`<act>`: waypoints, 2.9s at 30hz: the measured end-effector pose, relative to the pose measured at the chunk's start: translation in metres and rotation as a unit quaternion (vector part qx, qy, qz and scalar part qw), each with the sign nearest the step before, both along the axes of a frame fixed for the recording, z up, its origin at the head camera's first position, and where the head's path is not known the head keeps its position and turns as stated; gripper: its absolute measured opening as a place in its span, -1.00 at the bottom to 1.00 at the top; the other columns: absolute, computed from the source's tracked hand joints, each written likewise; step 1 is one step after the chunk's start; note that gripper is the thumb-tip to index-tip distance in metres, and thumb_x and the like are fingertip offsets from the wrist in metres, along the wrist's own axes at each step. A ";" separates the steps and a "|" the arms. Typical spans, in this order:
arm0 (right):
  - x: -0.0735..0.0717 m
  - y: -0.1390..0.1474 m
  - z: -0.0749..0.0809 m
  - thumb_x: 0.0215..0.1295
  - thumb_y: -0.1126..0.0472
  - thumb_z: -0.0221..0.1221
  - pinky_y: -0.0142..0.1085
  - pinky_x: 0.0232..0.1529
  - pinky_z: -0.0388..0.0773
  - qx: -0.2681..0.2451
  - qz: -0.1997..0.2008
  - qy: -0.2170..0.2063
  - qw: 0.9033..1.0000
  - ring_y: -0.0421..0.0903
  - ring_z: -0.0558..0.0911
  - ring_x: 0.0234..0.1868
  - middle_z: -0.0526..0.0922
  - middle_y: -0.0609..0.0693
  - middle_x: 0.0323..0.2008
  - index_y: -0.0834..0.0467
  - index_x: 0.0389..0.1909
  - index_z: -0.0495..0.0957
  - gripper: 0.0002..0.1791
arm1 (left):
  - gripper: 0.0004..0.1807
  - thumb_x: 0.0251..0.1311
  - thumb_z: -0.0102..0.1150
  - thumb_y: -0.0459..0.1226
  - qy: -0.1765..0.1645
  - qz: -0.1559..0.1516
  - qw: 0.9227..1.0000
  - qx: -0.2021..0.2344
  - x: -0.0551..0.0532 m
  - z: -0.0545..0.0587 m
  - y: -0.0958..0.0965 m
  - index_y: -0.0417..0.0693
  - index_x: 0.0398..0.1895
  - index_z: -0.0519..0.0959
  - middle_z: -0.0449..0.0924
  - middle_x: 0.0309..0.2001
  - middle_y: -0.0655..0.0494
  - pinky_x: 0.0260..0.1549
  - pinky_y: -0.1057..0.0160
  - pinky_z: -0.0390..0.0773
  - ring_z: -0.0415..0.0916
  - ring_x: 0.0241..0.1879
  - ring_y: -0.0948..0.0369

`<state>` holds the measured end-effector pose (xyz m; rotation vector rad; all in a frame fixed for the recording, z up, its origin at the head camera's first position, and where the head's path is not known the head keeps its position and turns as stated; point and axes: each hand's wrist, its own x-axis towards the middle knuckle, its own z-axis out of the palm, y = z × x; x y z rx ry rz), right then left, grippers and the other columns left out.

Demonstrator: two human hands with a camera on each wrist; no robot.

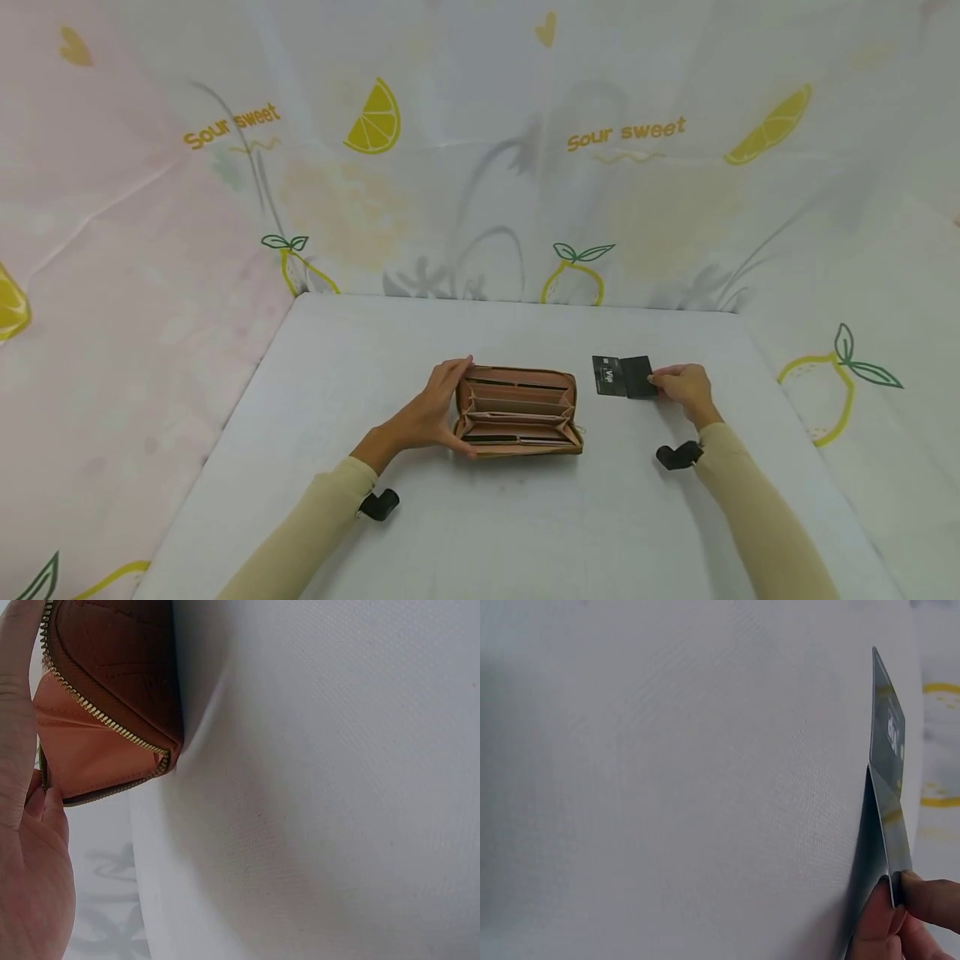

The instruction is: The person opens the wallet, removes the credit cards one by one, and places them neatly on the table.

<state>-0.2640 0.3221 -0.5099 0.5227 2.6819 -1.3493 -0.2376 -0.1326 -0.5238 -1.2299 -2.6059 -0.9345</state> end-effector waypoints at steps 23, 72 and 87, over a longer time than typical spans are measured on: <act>-0.003 -0.010 -0.007 0.12 0.07 0.40 -0.26 -0.41 0.43 0.119 0.003 0.041 0.992 -0.07 0.58 -0.48 0.67 0.04 -0.59 0.41 -0.23 0.69 -0.56 | 0.65 -0.60 0.69 0.17 0.014 0.004 1.000 -0.005 0.000 -0.002 0.001 -0.14 0.56 -0.22 -0.04 0.40 -0.15 0.22 -0.06 0.30 -0.02 0.36 -0.01; 0.028 -0.181 0.045 0.24 0.32 0.30 -0.23 -0.34 0.55 0.375 0.390 0.295 0.788 -0.07 0.59 -0.37 0.59 -0.01 -0.45 0.16 -0.29 0.70 -0.95 | 0.69 -0.62 0.72 0.11 -0.009 0.001 1.000 0.018 0.000 -0.003 0.002 -0.10 0.56 -0.29 -0.07 0.41 -0.23 0.25 -0.08 0.25 -0.08 0.40 0.02; 0.022 -0.185 0.054 0.31 0.40 0.20 -0.24 -0.29 0.56 0.375 0.443 0.257 0.773 -0.03 0.56 -0.33 0.58 0.03 -0.40 0.23 -0.31 0.69 -0.90 | 0.68 -0.61 0.72 0.10 -0.014 0.002 1.000 0.017 0.002 -0.001 0.002 -0.13 0.56 -0.27 -0.08 0.41 -0.14 0.26 -0.05 0.25 -0.06 0.39 0.02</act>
